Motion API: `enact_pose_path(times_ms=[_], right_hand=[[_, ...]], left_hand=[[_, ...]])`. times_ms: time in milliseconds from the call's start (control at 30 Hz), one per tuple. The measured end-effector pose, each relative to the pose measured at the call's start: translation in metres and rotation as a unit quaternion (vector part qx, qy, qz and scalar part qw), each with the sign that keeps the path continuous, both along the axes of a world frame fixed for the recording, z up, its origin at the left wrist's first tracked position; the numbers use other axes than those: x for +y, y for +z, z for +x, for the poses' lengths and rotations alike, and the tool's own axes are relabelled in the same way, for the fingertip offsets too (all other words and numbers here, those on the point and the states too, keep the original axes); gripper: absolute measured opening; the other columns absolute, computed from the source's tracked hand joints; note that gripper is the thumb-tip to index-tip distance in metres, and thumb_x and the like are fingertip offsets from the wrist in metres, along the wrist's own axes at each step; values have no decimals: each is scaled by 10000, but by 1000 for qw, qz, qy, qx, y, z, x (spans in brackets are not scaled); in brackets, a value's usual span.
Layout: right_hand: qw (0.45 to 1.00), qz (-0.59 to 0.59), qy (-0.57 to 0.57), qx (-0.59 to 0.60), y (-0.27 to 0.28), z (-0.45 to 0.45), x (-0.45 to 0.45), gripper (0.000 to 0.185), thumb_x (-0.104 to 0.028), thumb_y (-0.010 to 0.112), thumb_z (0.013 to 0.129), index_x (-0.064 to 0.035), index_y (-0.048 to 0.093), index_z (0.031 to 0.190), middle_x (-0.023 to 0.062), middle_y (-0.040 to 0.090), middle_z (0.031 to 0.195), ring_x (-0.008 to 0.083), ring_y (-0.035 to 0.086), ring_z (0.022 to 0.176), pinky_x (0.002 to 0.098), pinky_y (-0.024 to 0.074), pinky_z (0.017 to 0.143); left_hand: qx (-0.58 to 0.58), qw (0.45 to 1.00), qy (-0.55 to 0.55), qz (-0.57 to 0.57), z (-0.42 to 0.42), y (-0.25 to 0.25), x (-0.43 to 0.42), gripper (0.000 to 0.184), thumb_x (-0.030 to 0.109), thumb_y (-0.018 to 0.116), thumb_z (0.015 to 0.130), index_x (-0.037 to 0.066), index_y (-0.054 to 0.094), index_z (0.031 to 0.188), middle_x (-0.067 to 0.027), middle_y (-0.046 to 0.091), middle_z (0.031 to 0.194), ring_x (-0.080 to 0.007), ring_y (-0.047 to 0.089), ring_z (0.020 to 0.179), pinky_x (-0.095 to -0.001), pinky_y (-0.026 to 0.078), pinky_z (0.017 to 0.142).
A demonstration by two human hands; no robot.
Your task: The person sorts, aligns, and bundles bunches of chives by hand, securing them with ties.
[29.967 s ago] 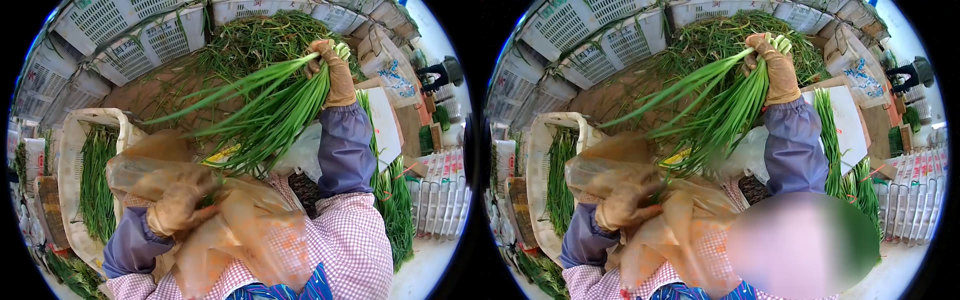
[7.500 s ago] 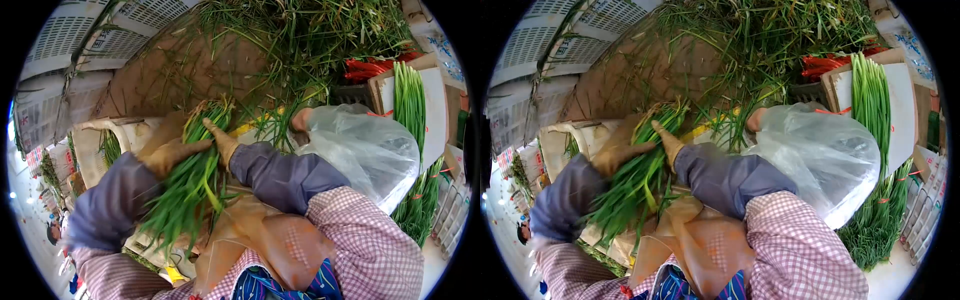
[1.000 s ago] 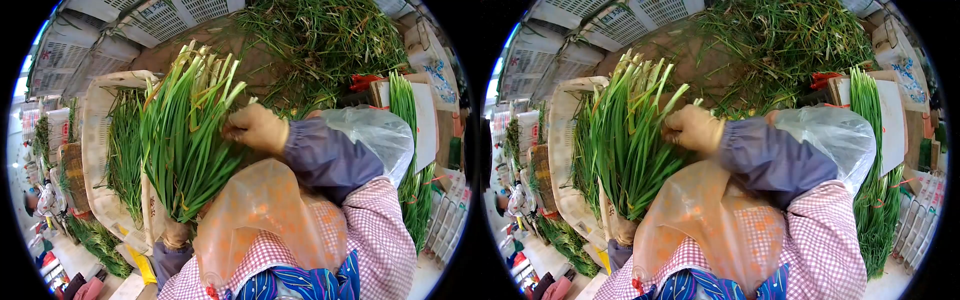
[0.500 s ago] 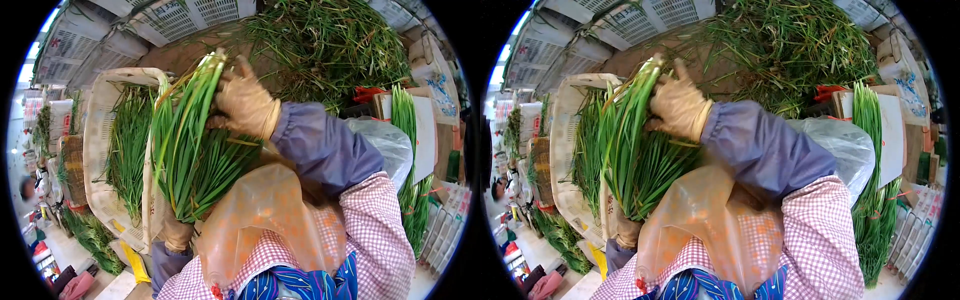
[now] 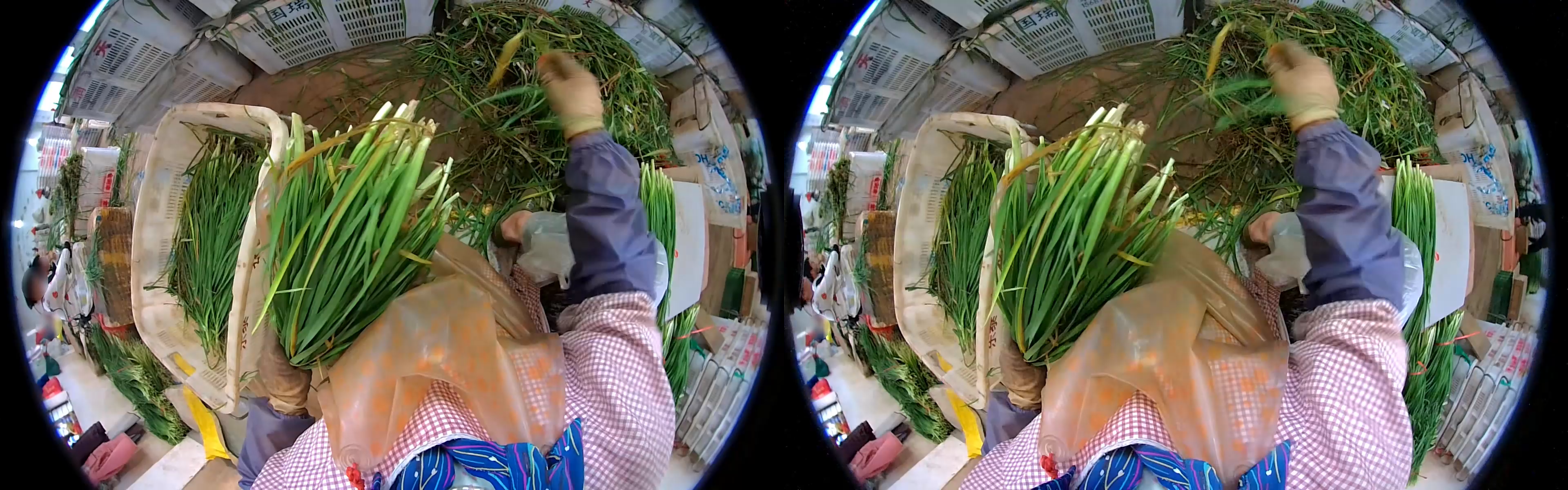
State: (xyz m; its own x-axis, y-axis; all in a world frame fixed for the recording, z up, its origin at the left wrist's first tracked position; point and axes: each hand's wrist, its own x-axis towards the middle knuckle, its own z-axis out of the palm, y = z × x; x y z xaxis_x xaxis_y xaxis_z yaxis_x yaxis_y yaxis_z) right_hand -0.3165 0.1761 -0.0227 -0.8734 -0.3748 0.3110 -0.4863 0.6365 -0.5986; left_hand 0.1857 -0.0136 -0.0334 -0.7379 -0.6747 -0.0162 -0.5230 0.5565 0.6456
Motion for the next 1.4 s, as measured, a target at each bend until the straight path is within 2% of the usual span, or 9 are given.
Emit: enact_pose_path(times_ms=[300, 367, 500, 633, 833, 1033, 1167, 1367, 1400], right_hand=[[852, 237, 463, -61, 40, 139, -111, 321, -311, 630, 820, -82, 625, 1045, 121, 625, 1023, 252, 546, 1072, 472, 238, 1055], [861, 103, 493, 67, 14, 141, -113, 231, -270, 607, 843, -63, 633, 943, 79, 638, 856, 203, 602, 893, 430, 378, 943], [766, -344, 365, -403, 22, 129, -95, 170, -226, 543, 909, -74, 618, 893, -27, 550, 692, 66, 498, 551, 205, 382, 444], [935, -270, 210, -95, 27, 45, -63, 203, -221, 532, 929, -81, 662, 997, -54, 544, 650, 24, 448, 539, 174, 366, 472], [836, 23, 544, 73, 37, 160, -84, 347, -340, 691, 745, -80, 641, 970, 98, 592, 1020, 281, 546, 997, 463, 384, 931], [788, -82, 602, 100, 17, 211, -109, 228, -227, 658, 775, -112, 603, 964, 120, 575, 1006, 317, 530, 987, 486, 372, 887], [716, -372, 461, -368, 1, 213, -111, 89, -142, 622, 839, -70, 589, 878, -19, 544, 746, 119, 539, 648, 261, 465, 549], [710, -444, 306, -453, 58, 109, -60, 178, -220, 529, 928, -66, 611, 893, -53, 418, 559, 13, 362, 459, 165, 288, 418], [689, -441, 308, -487, 75, 86, -43, 170, -211, 510, 915, -78, 602, 866, -18, 450, 559, 83, 427, 466, 233, 355, 423]], left_hand=[[-50, 989, -90, -110, -6, 20, -3, 672, 57, 658, 756, 68, 353, 1355, -176, 604, 1107, -344, 615, 958, -372, 498, 776], [-10, 998, -40, -46, 1, 14, -3, 702, 56, 661, 746, 62, 337, 1370, -187, 585, 1147, -343, 607, 986, -365, 497, 786], [-79, 997, -21, 9, 8, 14, -3, 694, 38, 655, 719, 40, 368, 1351, -199, 574, 1164, -361, 568, 1058, -379, 459, 870], [-77, 995, -43, -39, -3, 20, -2, 518, 54, 645, 754, 27, 462, 1238, -173, 628, 1058, -304, 625, 958, -353, 490, 783], [-79, 994, -65, -42, -12, 27, -1, 503, 34, 586, 785, 18, 444, 1267, -187, 612, 1096, -326, 616, 975, -357, 490, 793], [-93, 991, -39, -83, -7, 41, 2, 696, 36, 640, 748, 66, 333, 1372, -196, 556, 1208, -333, 555, 1106, -359, 455, 890], [-100, 993, -29, -49, -13, 50, 3, 714, 47, 613, 786, 64, 253, 1403, -194, 564, 1189, -337, 571, 1068, -381, 447, 898], [-70, 993, -92, -41, -5, 16, -4, 534, 132, 483, 908, 53, 281, 1396, -175, 520, 1256, -261, 541, 1122, -359, 439, 937], [80, 971, -1, 227, -22, 26, 11, 488, 199, 433, 937, 39, 306, 1381, -170, 513, 1261, -256, 541, 1118, -358, 448, 932]])
